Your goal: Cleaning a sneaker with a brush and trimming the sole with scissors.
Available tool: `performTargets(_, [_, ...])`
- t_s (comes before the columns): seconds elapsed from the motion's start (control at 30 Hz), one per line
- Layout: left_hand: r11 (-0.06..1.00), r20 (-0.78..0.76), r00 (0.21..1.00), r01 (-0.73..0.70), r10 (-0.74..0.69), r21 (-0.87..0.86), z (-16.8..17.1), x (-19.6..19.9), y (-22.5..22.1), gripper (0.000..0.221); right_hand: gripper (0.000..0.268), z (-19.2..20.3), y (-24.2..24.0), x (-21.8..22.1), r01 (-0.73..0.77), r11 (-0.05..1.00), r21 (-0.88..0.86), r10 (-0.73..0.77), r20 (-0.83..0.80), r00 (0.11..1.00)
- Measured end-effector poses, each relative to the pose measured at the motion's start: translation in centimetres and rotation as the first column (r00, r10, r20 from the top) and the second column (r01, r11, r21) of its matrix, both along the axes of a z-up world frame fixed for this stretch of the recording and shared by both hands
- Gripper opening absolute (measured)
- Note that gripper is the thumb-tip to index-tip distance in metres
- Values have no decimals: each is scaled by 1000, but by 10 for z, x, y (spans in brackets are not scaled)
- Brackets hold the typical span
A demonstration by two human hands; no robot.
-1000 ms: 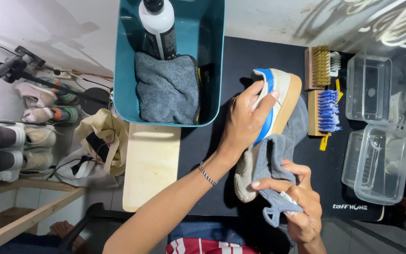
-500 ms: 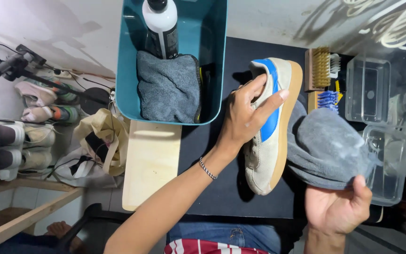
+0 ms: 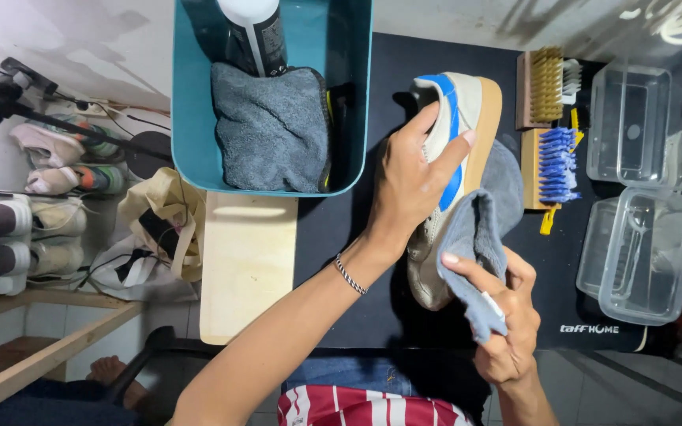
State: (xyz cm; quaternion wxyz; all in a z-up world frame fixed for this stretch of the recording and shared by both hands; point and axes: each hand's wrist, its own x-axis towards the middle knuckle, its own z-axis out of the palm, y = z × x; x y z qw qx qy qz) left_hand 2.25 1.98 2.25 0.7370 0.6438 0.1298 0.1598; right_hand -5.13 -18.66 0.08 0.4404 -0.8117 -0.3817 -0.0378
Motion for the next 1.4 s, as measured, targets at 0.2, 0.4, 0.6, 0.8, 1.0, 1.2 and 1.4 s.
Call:
performTargets(0.2, [1000,-36,999,-11,11,-11,-3,-2,-6,18,33,-5,-15,-4,-161,986,48,160,23,987])
performTargets(0.4, [993,35,999,-26,22,117,0,-3,-6,16,51,-9,-24,-18,-185,982,42,187,-56,981])
performTargets(0.6, [970,134,989,-87,57,227,-7,-3,-6,23,25,-14,-37,-7,412,568,712,351,-663,661])
performTargets(0.8, [977,68,995,-87,75,192,-5,-5,-4,28,76,6,-19,-5,730,357,582,255,-813,523])
performTargets(1.0, [964,4,994,-106,109,244,-2,-6,-5,39,84,-10,-11,-22,579,569,584,98,-747,658])
performTargets(1.2, [973,-43,993,-99,110,209,3,-6,-4,41,101,-5,7,-29,299,909,290,-100,-544,833])
performTargets(1.4, [970,-21,979,-196,201,145,-7,-8,-10,53,38,-72,-38,-34,397,908,134,-357,-247,901])
